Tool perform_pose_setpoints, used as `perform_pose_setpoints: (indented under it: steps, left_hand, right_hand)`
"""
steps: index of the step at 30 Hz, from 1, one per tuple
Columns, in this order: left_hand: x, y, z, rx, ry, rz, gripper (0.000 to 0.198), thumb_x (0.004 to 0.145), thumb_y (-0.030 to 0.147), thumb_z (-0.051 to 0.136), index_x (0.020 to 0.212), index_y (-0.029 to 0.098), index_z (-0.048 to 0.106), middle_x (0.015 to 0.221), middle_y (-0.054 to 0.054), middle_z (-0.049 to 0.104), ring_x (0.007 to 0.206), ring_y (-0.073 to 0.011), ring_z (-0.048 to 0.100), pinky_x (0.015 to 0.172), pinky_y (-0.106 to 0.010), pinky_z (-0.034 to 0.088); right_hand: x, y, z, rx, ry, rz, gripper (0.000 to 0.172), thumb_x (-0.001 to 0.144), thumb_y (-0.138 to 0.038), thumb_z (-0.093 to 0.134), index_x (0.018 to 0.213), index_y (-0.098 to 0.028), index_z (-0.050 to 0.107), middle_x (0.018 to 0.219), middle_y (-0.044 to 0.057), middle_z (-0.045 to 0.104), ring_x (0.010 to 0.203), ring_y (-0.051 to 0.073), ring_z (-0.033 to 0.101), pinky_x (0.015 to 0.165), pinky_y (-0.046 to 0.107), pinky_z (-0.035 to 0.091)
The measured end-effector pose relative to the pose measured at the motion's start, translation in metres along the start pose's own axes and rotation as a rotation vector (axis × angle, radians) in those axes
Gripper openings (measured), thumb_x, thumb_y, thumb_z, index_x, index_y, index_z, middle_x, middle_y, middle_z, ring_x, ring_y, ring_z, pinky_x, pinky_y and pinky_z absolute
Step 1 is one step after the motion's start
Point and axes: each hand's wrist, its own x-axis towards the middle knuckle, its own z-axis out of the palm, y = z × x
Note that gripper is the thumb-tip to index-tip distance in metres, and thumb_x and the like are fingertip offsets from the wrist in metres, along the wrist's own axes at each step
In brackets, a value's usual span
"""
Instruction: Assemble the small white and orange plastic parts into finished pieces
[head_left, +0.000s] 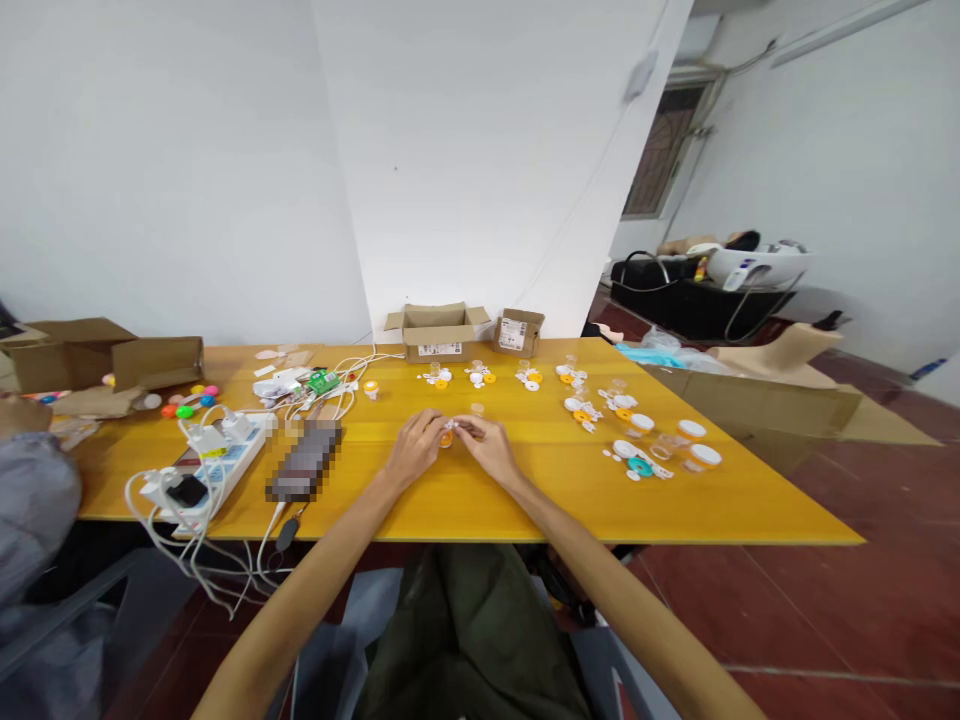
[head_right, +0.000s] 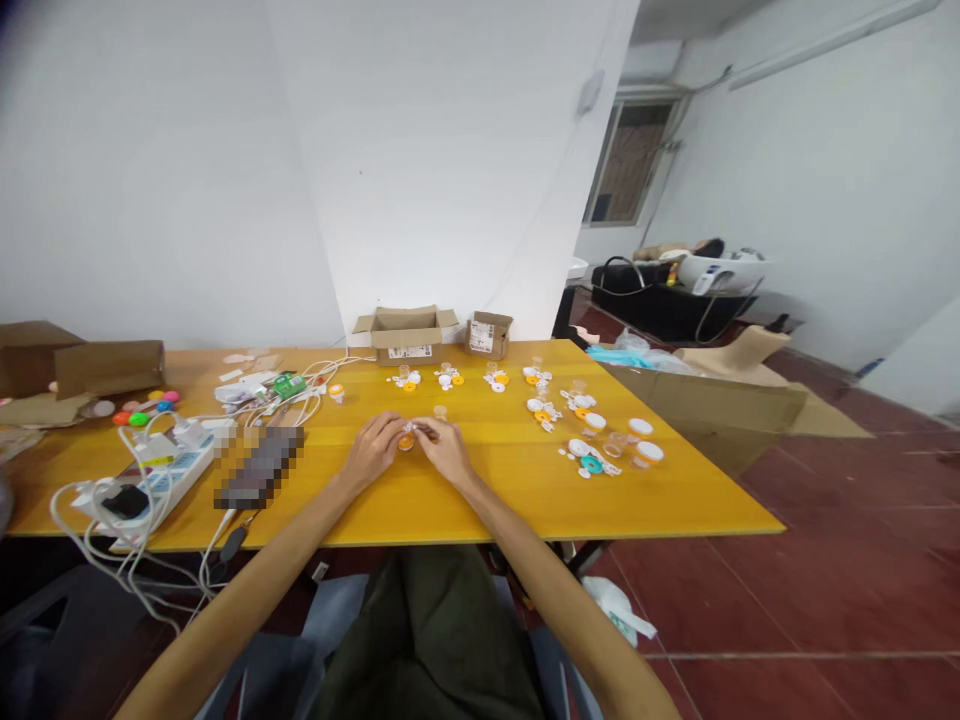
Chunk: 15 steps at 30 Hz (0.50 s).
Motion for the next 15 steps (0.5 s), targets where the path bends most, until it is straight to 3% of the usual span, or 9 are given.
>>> perform_pose_setpoints:
  steps: [15]
  left_hand:
    - [0.002,0.003,-0.0013,-0.064,-0.012,-0.006,0.024,0.097,0.02,0.044,0.11,0.024,0.063,0.099,-0.007,0.065,0.092,-0.0188,0.064,0.085,-0.031,0.053]
  right_hand:
    - [0.0025,0.0087,-0.002,0.115,-0.022,0.082,0.023,0.074,-0.043,0.068,0.081,-0.021,0.071,0.08,0.004,0.074,0.076,0.02,0.069,0.075,0.034,0.058]
